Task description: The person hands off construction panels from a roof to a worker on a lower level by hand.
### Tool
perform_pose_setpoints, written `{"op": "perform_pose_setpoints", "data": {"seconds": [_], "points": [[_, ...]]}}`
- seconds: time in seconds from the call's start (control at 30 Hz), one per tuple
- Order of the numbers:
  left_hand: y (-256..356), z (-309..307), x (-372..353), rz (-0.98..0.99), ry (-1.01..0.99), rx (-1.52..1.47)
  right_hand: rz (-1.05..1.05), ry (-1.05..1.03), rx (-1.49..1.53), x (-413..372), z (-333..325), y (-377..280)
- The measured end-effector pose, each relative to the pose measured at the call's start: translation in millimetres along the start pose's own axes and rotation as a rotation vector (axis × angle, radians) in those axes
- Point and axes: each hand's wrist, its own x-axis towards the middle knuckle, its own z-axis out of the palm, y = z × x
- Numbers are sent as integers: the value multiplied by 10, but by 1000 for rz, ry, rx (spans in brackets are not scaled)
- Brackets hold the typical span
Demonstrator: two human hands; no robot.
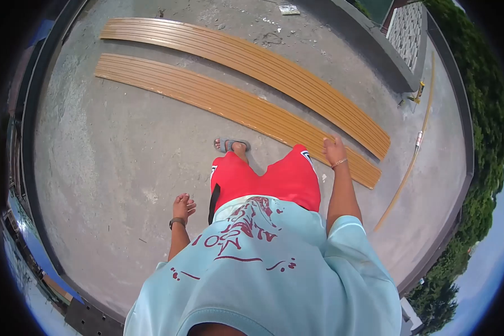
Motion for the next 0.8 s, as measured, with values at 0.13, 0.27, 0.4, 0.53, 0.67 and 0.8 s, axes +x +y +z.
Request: {"op": "perform_pose_setpoints", "data": {"seconds": [0.13, 0.27, 0.4, 0.53, 0.67, 0.8], "points": [[-140, 404, 258, 108, -69, 82, 7, -54, 9, -395, -542, 1070], [-360, 733, 277, 190, 5, 213, 125, 190, 138, -1204, -1557, 2645], [-305, 1179, -216, 199, -114, 460, 511, 661, 747, -2517, -2123, 4070], [-289, 1812, -412, 341, -196, 540, 882, 666, 820, -3174, -1861, 5245], [-347, 2184, -464, 343, -247, 620, 1092, 310, 754, -3239, -1225, 5333], [-514, 2541, -433, 141, -163, 692, 888, 131, 705, -3049, -1249, 4986]]}}
